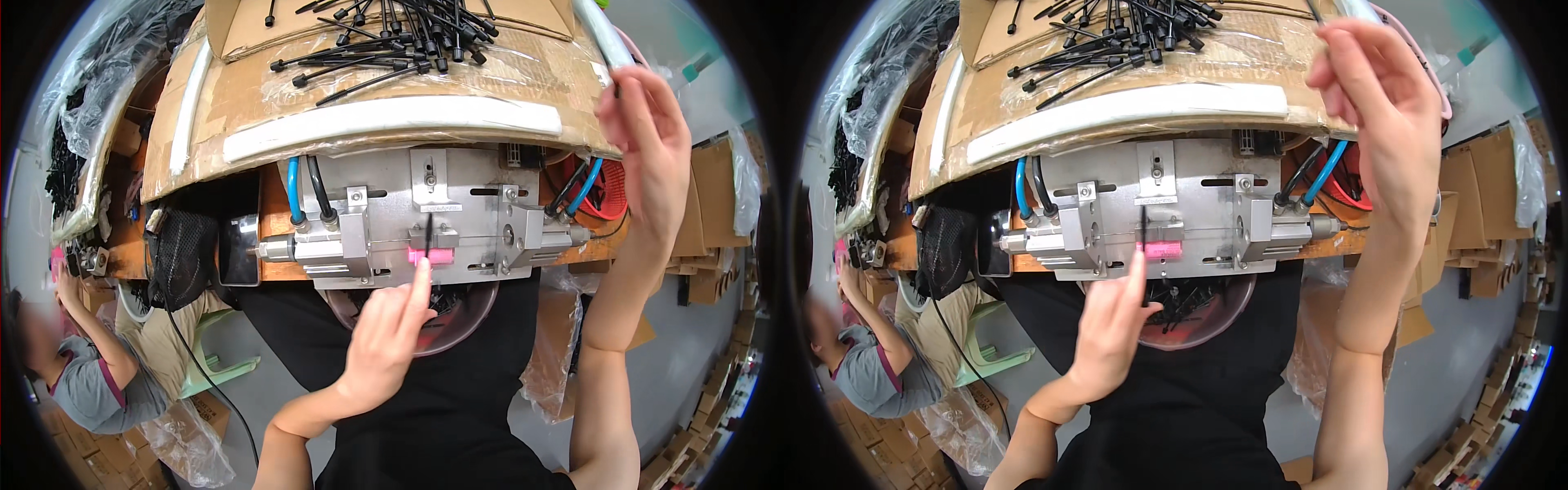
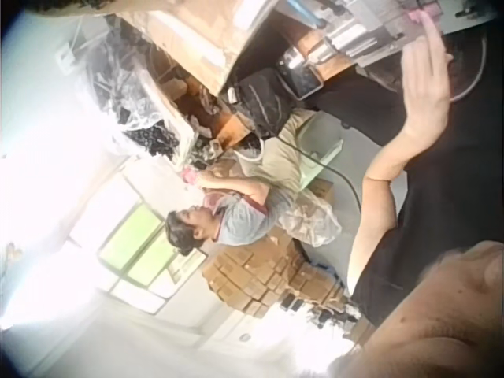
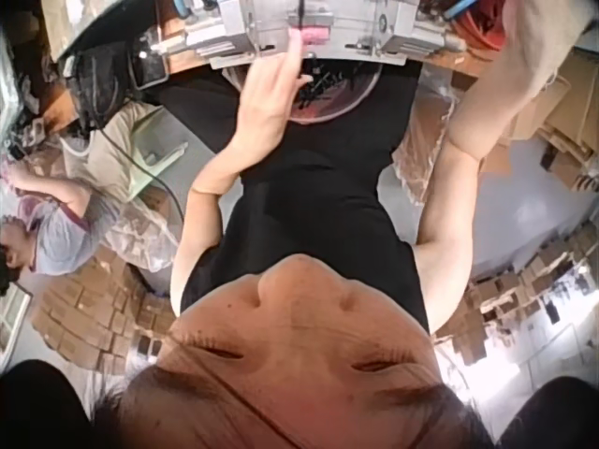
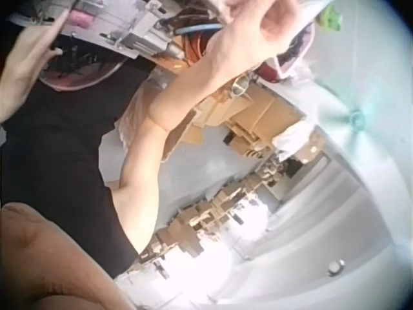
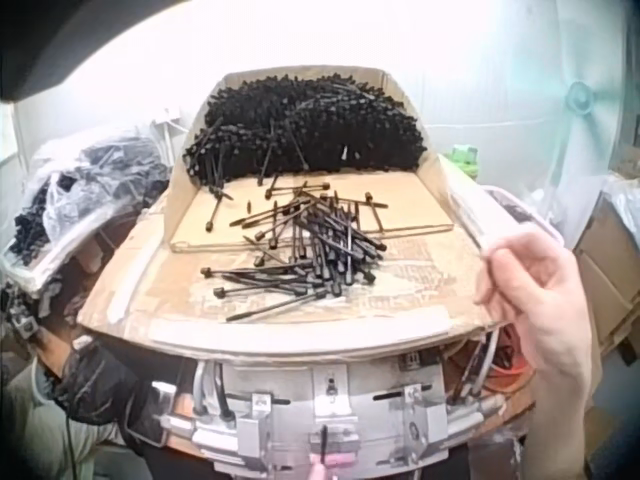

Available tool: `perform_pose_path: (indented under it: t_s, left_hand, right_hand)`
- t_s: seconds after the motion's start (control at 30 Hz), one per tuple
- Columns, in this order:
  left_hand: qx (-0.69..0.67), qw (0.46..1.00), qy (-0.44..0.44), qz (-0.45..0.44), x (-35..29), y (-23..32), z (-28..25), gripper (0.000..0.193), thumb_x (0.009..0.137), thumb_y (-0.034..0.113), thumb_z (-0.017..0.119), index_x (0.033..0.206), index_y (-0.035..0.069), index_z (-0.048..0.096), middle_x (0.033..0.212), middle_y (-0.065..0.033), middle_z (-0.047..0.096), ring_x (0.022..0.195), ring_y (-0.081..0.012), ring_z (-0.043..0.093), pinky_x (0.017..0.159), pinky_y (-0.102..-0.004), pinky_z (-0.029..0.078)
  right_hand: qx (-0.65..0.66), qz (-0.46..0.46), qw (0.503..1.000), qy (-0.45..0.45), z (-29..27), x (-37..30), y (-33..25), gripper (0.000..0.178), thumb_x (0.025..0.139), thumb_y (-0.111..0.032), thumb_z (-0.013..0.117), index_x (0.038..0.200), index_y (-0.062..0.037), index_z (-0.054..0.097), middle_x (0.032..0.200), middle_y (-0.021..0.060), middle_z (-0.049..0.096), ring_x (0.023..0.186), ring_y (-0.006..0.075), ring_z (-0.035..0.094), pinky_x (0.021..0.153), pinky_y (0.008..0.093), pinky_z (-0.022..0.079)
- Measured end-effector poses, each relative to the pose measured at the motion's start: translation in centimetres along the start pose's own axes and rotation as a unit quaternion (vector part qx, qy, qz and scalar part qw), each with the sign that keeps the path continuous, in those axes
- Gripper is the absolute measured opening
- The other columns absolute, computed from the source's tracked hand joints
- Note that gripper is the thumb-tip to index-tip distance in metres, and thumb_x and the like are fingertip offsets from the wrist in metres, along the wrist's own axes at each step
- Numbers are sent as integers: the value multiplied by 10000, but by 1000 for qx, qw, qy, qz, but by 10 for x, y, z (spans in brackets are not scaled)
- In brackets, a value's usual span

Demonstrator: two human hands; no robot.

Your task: The person repeatedly picks up black cable ties from a cardboard box and places them into a metal processing machine. They feed the ties into the device, which appears to cut or trim them, and then drop the processed ties into a container below. The task is repetitive and involves handling the ties one by one.

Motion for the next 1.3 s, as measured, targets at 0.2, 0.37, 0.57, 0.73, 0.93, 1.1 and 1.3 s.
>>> perform_pose_path:
  t_s: [0.2, 0.37, 0.57, 0.73, 0.93, 1.1, 1.3]
  left_hand:
    - [110, 993, -34, -3, 0, -1, 34, 658, 741, -32, 631, 1374, -91, 459, 927, -92, 504, 829, -211, 533, 780, -321, 486]
    - [97, 994, -47, -20, 3, 0, 34, 658, 767, 4, 672, 1386, -62, 458, 933, -95, 505, 836, -231, 526, 786, -337, 480]
    - [149, 979, 130, 39, 103, -9, -53, 417, 825, 91, 681, 1225, 8, 602, 943, -119, 538, 846, -273, 535, 758, -379, 470]
    - [141, 982, 114, 52, 172, -55, -55, 320, 906, 272, 654, 1038, -16, 610, 968, -166, 582, 895, -337, 605, 773, -435, 508]
    - [113, 993, 46, 5, 177, -61, -50, 372, 872, 352, 696, 1006, 10, 638, 945, -166, 602, 895, -349, 609, 804, -413, 477]
    - [81, 993, 77, 47, 163, -51, -60, 336, 823, 319, 745, 958, 32, 635, 872, -137, 584, 834, -316, 602, 752, -393, 477]
    - [147, 980, 86, 102, 171, -22, -54, 297, 821, 325, 745, 888, 53, 650, 842, -91, 586, 794, -272, 611, 691, -393, 481]
  right_hand:
    - [104, 2, 993, 48, 12, -41, -4, 216, 978, -79, 584, 1146, 58, 592, 958, 183, 684, 793, 179, 665, 615, 237, 500]
    - [-8, -19, 994, 105, 38, -92, -8, 260, 863, 87, 647, 1115, 57, 597, 973, 198, 691, 783, 194, 676, 614, 264, 532]
    - [-222, -23, 973, -56, 123, -179, 34, 616, 748, 151, 697, 1333, 75, 520, 925, 153, 674, 702, 230, 647, 641, 327, 535]
    - [-208, -34, 972, -101, 150, -180, 50, 686, 774, 93, 710, 1411, 45, 459, 738, 115, 585, 637, 231, 585, 602, 356, 490]
    - [-230, -25, 959, -162, 152, -169, 46, 682, 782, -23, 757, 1403, 14, 479, 751, 99, 591, 646, 233, 594, 605, 364, 496]
    - [-364, -253, 895, -51, 111, -53, -11, 320, 790, -9, 684, 1109, 1, 665, 886, 120, 689, 788, 261, 676, 664, 362, 546]
    - [-444, -178, 862, -168, 111, 86, 19, 142, 790, -8, 642, 931, 8, 643, 867, 196, 644, 844, 359, 630, 747, 406, 492]
Point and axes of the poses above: each hand's wrist, its own x-axis towards the middle knuckle, its own z-axis out of the palm, y = z × x, the point moved 9 cm from there along x, towards the middle knuckle
